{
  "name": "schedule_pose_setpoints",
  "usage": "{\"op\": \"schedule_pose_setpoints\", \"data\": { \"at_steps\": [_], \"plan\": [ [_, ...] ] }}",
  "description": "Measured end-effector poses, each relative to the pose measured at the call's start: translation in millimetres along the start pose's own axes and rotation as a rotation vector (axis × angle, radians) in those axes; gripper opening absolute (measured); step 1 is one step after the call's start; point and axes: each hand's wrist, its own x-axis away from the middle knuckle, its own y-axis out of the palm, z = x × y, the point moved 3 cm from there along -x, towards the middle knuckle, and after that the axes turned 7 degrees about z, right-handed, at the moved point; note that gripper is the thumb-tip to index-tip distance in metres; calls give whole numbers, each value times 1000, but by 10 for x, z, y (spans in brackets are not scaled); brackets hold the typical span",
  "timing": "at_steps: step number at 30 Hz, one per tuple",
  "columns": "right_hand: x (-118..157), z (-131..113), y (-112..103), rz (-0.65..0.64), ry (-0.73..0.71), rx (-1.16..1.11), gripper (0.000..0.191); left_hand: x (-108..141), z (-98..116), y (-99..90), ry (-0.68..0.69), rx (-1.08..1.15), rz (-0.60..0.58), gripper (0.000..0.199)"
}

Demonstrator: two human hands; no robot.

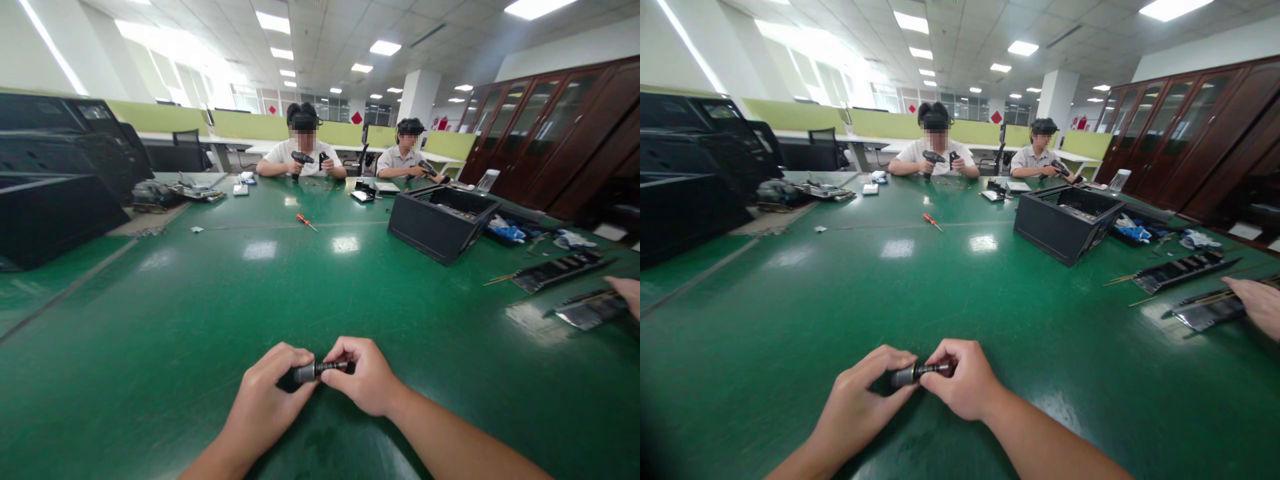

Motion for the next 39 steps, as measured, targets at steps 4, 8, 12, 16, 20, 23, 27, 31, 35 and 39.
{"op": "schedule_pose_setpoints", "data": {
  "at_steps": [4,8,12,16,20,23,27,31,35,39],
  "plan": [
    [0,8,-6,-4,4,-1,11,6,-8,0,-3,-6,7,8],
    [-7,4,-8,-9,3,3,10,18,-21,1,-4,-13,9,7],
    [-10,-2,-11,-11,4,9,10,18,-23,0,0,-2,6,8],
    [-1,-8,-13,-8,1,14,10,22,-33,2,-1,-3,1,10],
    [-1,-7,-12,-4,-3,4,10,28,-39,7,-6,-7,-4,10],
    [-8,0,-10,-4,-6,1,11,23,-32,4,-7,-7,0,10],
    [-11,9,-12,-2,-3,7,11,15,-20,0,-2,-9,5,9],
    [-10,7,-17,-4,-3,8,11,24,-20,-4,-2,-9,14,9],
    [-7,-1,-20,-2,-9,8,11,35,-28,-7,-3,-13,14,9],
    [-8,4,-21,-3,-10,12,11,30,-29,-9,-9,-13,12,8]
  ]
}}
